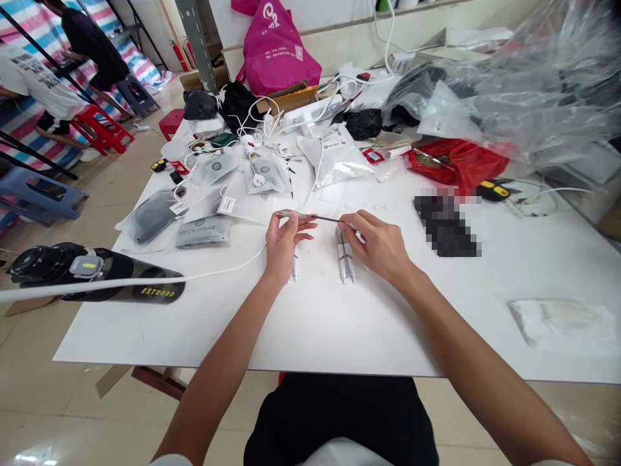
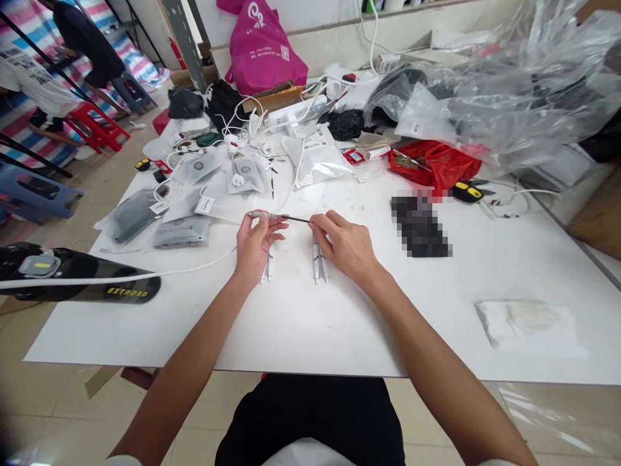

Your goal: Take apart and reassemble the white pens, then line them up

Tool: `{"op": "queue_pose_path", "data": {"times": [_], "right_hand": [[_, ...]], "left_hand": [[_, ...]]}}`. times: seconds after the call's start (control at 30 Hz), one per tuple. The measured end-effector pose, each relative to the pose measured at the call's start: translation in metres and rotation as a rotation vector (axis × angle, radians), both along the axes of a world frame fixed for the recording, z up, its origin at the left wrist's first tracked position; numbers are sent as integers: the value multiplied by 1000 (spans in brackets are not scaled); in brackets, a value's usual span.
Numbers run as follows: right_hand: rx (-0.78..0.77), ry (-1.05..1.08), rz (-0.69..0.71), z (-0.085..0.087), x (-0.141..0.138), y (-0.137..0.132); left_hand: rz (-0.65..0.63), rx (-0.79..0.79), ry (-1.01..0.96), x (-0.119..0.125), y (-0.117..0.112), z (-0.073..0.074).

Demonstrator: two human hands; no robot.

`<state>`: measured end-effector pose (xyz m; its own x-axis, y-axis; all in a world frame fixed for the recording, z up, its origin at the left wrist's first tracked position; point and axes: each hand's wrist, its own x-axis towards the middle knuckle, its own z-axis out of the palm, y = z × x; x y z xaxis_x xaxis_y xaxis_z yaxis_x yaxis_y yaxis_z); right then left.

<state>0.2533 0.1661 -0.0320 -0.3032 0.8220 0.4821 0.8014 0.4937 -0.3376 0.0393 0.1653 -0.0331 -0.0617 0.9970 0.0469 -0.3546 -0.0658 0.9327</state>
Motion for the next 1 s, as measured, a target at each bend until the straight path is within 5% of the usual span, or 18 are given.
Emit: {"op": "queue_pose_path", "data": {"times": [0.37, 0.77, 1.0], "right_hand": [[-7, 19, 20, 0, -2, -2], [-146, 144, 109, -10, -14, -9], [-79, 47, 134, -7, -13, -8]], "left_hand": [[15, -29, 29, -1, 1, -4], [-149, 48, 158, 6, -5, -3], [-169, 62, 180, 6, -6, -4]]}}
